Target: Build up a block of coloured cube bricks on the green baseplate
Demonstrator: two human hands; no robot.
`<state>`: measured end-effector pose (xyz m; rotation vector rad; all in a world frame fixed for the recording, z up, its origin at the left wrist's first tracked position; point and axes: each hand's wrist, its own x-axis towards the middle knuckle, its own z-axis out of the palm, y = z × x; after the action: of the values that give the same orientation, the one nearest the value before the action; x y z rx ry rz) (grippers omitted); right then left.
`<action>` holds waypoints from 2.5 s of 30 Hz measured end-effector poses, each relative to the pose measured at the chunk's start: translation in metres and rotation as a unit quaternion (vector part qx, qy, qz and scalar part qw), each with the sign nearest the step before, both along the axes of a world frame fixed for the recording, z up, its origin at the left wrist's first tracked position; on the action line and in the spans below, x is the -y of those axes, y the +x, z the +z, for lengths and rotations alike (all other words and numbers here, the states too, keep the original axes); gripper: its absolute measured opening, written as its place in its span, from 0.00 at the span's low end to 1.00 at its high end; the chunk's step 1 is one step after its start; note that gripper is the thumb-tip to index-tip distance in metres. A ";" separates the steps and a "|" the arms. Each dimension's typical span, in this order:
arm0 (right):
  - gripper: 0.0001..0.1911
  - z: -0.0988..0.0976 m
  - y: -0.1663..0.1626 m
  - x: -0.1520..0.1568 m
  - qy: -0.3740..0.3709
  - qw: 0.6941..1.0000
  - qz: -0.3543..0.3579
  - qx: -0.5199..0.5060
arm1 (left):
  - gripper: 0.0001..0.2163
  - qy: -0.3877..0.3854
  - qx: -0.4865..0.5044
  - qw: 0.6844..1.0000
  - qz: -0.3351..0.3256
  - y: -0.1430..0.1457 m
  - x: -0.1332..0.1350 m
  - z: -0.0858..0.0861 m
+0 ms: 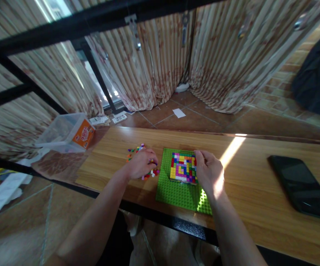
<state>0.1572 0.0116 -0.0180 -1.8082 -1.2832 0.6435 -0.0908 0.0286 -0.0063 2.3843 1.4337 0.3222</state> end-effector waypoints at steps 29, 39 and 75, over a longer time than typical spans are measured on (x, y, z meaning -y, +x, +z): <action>0.26 0.005 -0.005 0.001 0.035 0.999 0.013 0.034 | 0.03 -0.034 0.318 0.946 0.059 0.047 0.008 -0.004; 0.23 0.004 -0.004 0.001 0.053 0.998 0.018 0.042 | 0.02 -0.049 0.365 0.926 0.082 0.053 0.006 -0.011; 0.20 -0.008 -0.025 0.014 0.250 0.929 0.211 0.174 | 0.03 -0.102 0.436 0.892 0.062 0.049 0.000 -0.011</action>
<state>0.1325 -0.0025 -0.0264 -1.2615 -1.9042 0.1768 -0.0414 0.0285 -0.0176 1.6084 1.0874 1.0526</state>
